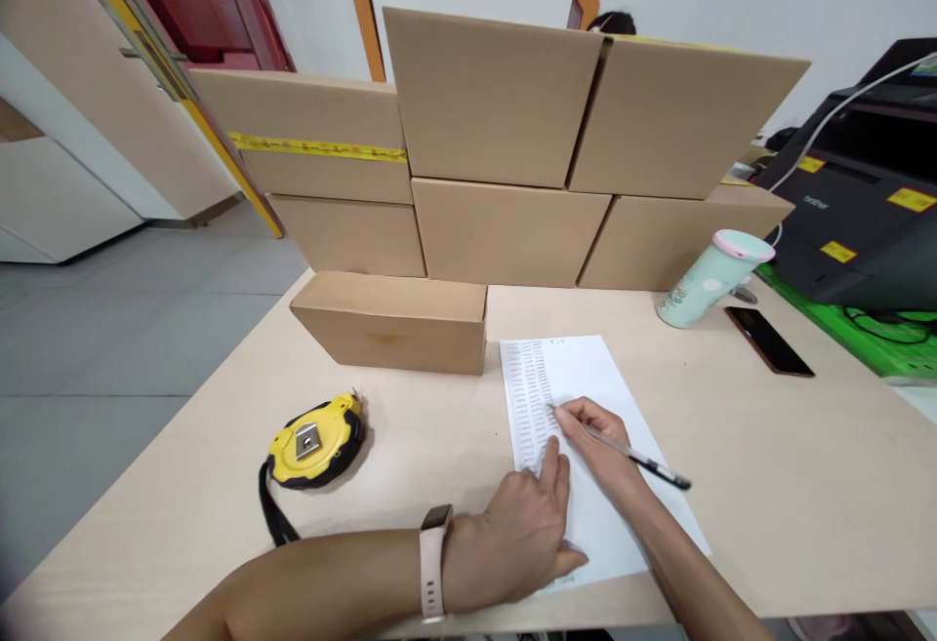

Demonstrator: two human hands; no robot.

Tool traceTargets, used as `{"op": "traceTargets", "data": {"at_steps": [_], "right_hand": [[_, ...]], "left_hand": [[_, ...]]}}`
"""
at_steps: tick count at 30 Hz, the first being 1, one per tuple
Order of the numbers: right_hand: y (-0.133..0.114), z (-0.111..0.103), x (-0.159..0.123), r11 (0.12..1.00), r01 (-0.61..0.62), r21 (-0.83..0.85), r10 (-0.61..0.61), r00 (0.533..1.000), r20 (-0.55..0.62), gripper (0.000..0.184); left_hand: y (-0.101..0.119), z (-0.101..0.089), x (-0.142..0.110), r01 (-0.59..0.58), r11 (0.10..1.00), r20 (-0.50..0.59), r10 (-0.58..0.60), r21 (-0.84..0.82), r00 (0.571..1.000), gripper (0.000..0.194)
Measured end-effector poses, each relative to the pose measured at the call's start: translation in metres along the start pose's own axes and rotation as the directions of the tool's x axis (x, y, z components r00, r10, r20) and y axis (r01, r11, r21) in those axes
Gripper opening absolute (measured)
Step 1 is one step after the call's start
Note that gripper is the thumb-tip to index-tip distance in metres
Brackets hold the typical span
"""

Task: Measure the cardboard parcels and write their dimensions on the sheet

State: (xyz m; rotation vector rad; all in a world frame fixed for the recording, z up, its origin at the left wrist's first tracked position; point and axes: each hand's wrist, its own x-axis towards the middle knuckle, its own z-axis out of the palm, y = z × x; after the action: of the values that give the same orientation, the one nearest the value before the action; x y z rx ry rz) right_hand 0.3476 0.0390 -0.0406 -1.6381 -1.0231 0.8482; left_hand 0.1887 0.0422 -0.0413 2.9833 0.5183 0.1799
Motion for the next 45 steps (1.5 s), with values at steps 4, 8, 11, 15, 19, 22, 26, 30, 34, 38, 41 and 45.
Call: {"op": "traceTargets", "data": {"at_steps": [4, 8, 11, 15, 19, 22, 26, 30, 34, 38, 41, 45], "right_hand": [[-0.002, 0.007, -0.001, 1.0, -0.002, 0.002, 0.002, 0.998, -0.062, 0.031], [-0.003, 0.012, -0.002, 0.992, -0.089, 0.089, 0.097, 0.991, -0.09, 0.031], [0.004, 0.012, 0.0, 0.995, -0.095, 0.025, 0.098, 0.98, -0.172, 0.037], [0.019, 0.009, 0.002, 0.982, 0.013, -0.189, -0.067, 0.957, -0.282, 0.04], [0.027, 0.007, 0.003, 0.965, 0.058, -0.255, -0.12, 0.965, -0.233, 0.035], [0.026, 0.008, 0.003, 0.96, 0.062, -0.274, -0.125, 0.968, -0.217, 0.035], [0.023, 0.01, 0.003, 0.96, 0.063, -0.274, -0.123, 0.97, -0.209, 0.036], [0.022, 0.01, 0.002, 0.961, 0.061, -0.269, -0.12, 0.97, -0.211, 0.036], [0.021, 0.01, 0.002, 0.961, 0.051, -0.272, -0.11, 0.972, -0.208, 0.035], [0.02, 0.011, 0.003, 0.96, 0.058, -0.273, -0.118, 0.97, -0.21, 0.034], [0.02, 0.011, 0.003, 0.962, 0.062, -0.265, -0.119, 0.971, -0.206, 0.034], [0.022, 0.011, 0.004, 0.961, 0.061, -0.271, -0.123, 0.968, -0.22, 0.034]], "left_hand": [[-0.005, 0.002, 0.002, 0.007, 1.0, 0.013, -0.006, -0.021, 1.0, 0.084], [-0.006, 0.001, 0.0, -0.008, 1.0, -0.011, 0.008, 0.012, 1.0, 0.083], [-0.006, 0.001, -0.002, -0.012, 0.996, -0.028, 0.014, 0.085, 1.0, 0.08], [-0.006, 0.002, -0.002, -0.007, 0.984, -0.062, 0.018, 0.175, 0.998, 0.079], [-0.005, 0.003, -0.002, -0.004, 0.981, -0.106, 0.025, 0.192, 0.994, 0.08], [-0.004, 0.002, -0.002, 0.0, 0.982, -0.118, 0.022, 0.189, 0.993, 0.079], [-0.005, -0.001, -0.003, -0.003, 0.98, -0.119, 0.027, 0.199, 0.992, 0.079], [-0.005, -0.003, -0.003, -0.007, 0.978, -0.098, 0.028, 0.206, 0.995, 0.079], [-0.006, -0.005, -0.003, -0.017, 0.98, -0.082, 0.034, 0.201, 0.996, 0.079], [-0.006, -0.006, -0.003, -0.013, 0.98, -0.084, 0.03, 0.197, 0.996, 0.079], [-0.006, -0.004, -0.002, -0.007, 0.981, -0.089, 0.025, 0.192, 0.996, 0.079], [-0.005, 0.0, -0.002, -0.002, 0.982, -0.1, 0.022, 0.19, 0.995, 0.079]]}}
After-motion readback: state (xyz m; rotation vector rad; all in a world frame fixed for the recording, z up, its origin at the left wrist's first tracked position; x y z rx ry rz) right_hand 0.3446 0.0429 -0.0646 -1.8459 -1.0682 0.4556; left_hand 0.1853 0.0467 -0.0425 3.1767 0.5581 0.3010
